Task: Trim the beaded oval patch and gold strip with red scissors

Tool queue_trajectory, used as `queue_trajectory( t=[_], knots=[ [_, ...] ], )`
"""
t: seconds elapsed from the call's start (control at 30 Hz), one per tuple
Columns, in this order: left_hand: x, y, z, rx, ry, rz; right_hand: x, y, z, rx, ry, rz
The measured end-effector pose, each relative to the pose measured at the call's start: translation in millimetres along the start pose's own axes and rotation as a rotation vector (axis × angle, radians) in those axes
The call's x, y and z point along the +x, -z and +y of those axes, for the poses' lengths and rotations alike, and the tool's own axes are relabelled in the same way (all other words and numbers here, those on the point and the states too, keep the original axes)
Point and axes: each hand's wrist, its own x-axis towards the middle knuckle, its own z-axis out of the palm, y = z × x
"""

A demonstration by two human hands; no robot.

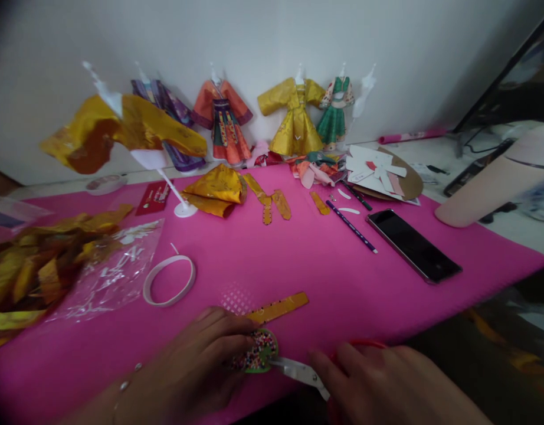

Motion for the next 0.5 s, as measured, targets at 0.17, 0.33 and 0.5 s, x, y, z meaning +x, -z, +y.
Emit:
queue_trajectory(
  t=[0.17,0.33,0.5],
  knots=[
    [1,-0.1,1,-0.004,-0.009,0.006,22,13,4,-0.014,-0.027,0.015],
    [2,0.3,2,0.004,0.010,0.007,11,9,1,-0.010,-0.031,0.021],
    [1,-1.5,-1,0.015,0.008,0.009,0,3,0,0.040,0.000,0.034]
  ],
)
